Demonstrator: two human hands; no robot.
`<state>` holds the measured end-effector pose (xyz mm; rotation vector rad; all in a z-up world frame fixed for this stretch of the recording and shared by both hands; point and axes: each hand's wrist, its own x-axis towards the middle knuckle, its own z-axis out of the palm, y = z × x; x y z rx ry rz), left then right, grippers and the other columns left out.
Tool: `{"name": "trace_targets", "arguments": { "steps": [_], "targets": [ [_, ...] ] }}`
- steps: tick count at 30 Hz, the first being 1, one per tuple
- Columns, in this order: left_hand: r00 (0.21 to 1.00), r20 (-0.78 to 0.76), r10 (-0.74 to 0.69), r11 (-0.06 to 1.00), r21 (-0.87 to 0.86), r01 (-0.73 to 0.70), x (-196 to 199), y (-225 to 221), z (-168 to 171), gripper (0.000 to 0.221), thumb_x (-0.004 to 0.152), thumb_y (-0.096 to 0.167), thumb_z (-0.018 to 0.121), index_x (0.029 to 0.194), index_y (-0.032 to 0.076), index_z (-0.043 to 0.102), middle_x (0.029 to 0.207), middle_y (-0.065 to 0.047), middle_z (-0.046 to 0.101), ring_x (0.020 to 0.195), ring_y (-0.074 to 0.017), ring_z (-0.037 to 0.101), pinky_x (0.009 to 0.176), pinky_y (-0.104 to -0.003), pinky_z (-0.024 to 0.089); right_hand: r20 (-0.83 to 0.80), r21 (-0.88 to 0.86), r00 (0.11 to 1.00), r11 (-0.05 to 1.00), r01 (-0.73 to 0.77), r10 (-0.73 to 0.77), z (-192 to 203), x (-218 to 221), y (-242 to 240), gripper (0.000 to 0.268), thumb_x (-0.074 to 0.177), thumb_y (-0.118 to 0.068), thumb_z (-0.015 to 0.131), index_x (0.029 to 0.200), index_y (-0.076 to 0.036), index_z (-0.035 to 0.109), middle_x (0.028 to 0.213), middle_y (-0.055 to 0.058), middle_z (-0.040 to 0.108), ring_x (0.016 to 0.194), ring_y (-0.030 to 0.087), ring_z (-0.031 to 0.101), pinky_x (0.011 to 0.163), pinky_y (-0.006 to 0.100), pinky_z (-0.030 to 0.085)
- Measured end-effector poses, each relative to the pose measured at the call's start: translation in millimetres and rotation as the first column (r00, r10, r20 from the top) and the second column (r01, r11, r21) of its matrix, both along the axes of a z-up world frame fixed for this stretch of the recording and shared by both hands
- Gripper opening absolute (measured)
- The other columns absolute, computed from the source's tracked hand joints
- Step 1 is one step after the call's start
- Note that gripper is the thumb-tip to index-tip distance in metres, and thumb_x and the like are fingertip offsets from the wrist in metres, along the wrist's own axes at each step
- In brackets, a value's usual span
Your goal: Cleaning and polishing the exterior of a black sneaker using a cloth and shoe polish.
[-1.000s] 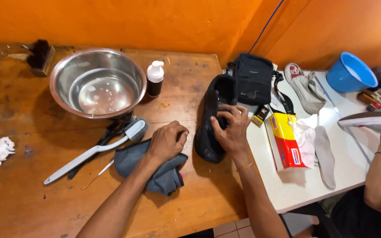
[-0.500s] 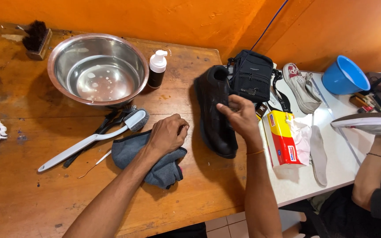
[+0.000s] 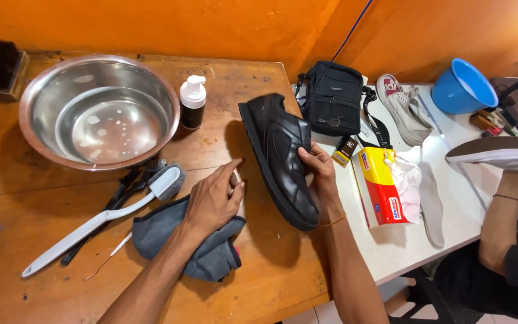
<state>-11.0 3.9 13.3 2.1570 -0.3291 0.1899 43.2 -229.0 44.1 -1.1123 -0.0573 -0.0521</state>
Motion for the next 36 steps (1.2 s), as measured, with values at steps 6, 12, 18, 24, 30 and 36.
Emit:
{"name": "trace_targets", "arguments": {
  "steps": [6, 12, 18, 24, 30, 36],
  "targets": [
    [1.0, -0.018, 0.0, 0.999, 0.037, 0.0, 3, 0, 2, 0.034, 0.09, 0.025, 0.062, 0.121, 0.015, 0.071, 0.086, -0.007, 0.068, 0.078, -0.0319, 0.073, 0.066, -0.047, 0.059, -0.046, 0.022, 0.999, 1.0, 0.004, -0.003, -12, 8, -9, 0.02, 0.089, -0.009, 0.065, 0.104, 0.004, 0.064, 0.082, 0.017, 0.073, 0.072, 0.022, 0.076, 0.065, 0.03, 0.062],
    [1.0, -0.023, 0.005, 1.0, 0.005, -0.005, 4, -1, -1, 0.022, 0.092, 0.025, 0.063, 0.108, 0.017, 0.076, 0.084, -0.007, 0.068, 0.076, -0.0304, 0.073, 0.064, -0.044, 0.059, -0.006, -0.037, 1.0, 0.999, 0.007, -0.007, 13, -1, 5, 0.017, 0.089, -0.011, 0.065, 0.1, 0.003, 0.065, 0.08, 0.015, 0.072, 0.071, 0.02, 0.075, 0.065, 0.028, 0.061],
    [0.999, -0.039, -0.001, 1.0, -0.01, 0.001, 2, -1, 3, 0.02, 0.093, 0.022, 0.062, 0.104, 0.013, 0.076, 0.086, -0.011, 0.069, 0.078, -0.0336, 0.073, 0.065, -0.045, 0.059, -0.002, -0.054, 1.0, 0.998, 0.025, -0.025, 24, -6, 10, 0.016, 0.09, -0.009, 0.067, 0.1, 0.003, 0.064, 0.08, 0.014, 0.072, 0.071, 0.019, 0.075, 0.066, 0.028, 0.061],
    [0.999, -0.04, 0.005, 1.0, -0.015, -0.006, 1, -2, 3, 0.019, 0.093, 0.021, 0.062, 0.102, 0.013, 0.077, 0.086, -0.01, 0.069, 0.078, -0.0325, 0.073, 0.066, -0.044, 0.059, -0.042, -0.031, 0.998, 0.999, 0.035, -0.036, 11, 3, -3, 0.019, 0.094, -0.014, 0.062, 0.102, 0.002, 0.067, 0.08, 0.014, 0.072, 0.074, 0.019, 0.074, 0.07, 0.029, 0.061],
    [0.999, -0.041, 0.007, 1.0, -0.004, -0.007, 1, -2, 0, 0.018, 0.092, 0.022, 0.063, 0.1, 0.014, 0.077, 0.086, -0.01, 0.069, 0.078, -0.0316, 0.072, 0.067, -0.043, 0.058, -0.05, -0.031, 0.998, 0.998, 0.045, -0.047, 4, 4, -7, 0.018, 0.094, -0.015, 0.062, 0.103, 0.0, 0.068, 0.08, 0.012, 0.072, 0.075, 0.018, 0.074, 0.071, 0.029, 0.061],
    [0.999, -0.033, 0.006, 1.0, -0.003, -0.006, 1, -3, -1, 0.018, 0.092, 0.022, 0.063, 0.1, 0.013, 0.077, 0.087, -0.01, 0.069, 0.079, -0.0332, 0.072, 0.067, -0.045, 0.058, -0.029, 0.003, 1.0, 1.0, 0.012, -0.012, 16, -2, 1, 0.017, 0.094, -0.011, 0.062, 0.1, 0.004, 0.065, 0.078, 0.013, 0.07, 0.072, 0.019, 0.073, 0.067, 0.028, 0.06]
  ]
}}
